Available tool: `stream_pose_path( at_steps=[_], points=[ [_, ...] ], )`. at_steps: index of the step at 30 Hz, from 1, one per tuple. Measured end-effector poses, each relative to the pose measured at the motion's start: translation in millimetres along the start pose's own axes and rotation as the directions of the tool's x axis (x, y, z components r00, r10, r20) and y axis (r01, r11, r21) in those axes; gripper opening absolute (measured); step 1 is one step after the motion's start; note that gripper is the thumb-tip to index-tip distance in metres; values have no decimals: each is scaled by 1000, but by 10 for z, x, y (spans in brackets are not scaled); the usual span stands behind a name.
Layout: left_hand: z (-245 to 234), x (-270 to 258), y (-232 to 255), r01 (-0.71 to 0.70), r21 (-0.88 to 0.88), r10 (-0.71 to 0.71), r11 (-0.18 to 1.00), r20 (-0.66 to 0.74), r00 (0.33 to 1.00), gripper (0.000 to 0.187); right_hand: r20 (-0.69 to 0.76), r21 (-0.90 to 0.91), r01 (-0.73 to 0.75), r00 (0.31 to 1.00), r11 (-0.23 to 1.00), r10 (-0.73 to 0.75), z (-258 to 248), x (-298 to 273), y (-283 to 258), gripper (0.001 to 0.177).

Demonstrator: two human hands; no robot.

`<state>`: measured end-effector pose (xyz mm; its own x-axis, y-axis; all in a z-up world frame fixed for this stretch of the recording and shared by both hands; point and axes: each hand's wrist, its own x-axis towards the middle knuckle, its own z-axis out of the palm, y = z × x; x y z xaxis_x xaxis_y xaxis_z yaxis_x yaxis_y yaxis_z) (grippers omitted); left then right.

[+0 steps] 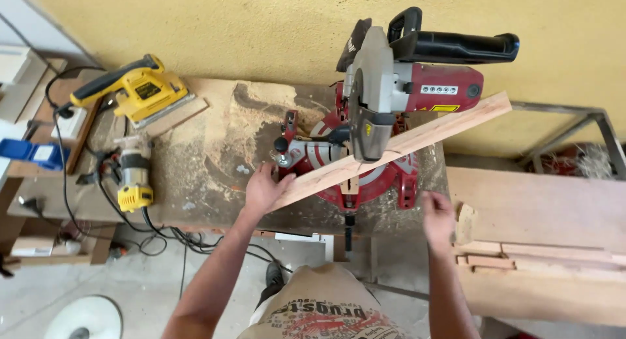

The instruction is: The person measures wooden planks with a tape measure, then moves to a miter saw to cut the wood into smaller pieces. They handle the cut pieces and position the wood for further cuts.

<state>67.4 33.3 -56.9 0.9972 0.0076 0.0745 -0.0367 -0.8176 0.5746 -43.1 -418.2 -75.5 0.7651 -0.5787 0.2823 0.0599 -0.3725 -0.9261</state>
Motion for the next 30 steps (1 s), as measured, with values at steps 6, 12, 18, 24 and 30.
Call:
stream_pose_path(
  at_steps=[6,12,18,24,30],
  points=[
    [188,655,-231,-326,42,323,944,-297,898,34,172,-9,179,969,984,-175,1189,-813,-882,10],
    [270,1023,-518,-253,87,267,964,-251,930,23,215,-234,147,972,961,-96,1676,-1130,-1004,26],
    [341,1721,-625,-297,124,313,947,-135,940,21,202,-308,198,969,930,-140,1715,-1160,-912,19],
    [250,1838,-562,-172,92,180,981,-84,980,25,177,-299,299,951,906,-255,1718,-1153,-1062,15],
    [-42,249,453,-432,81,438,898,-69,897,23,174,-137,237,962,962,-213,1653,-1115,-924,8]
  ],
)
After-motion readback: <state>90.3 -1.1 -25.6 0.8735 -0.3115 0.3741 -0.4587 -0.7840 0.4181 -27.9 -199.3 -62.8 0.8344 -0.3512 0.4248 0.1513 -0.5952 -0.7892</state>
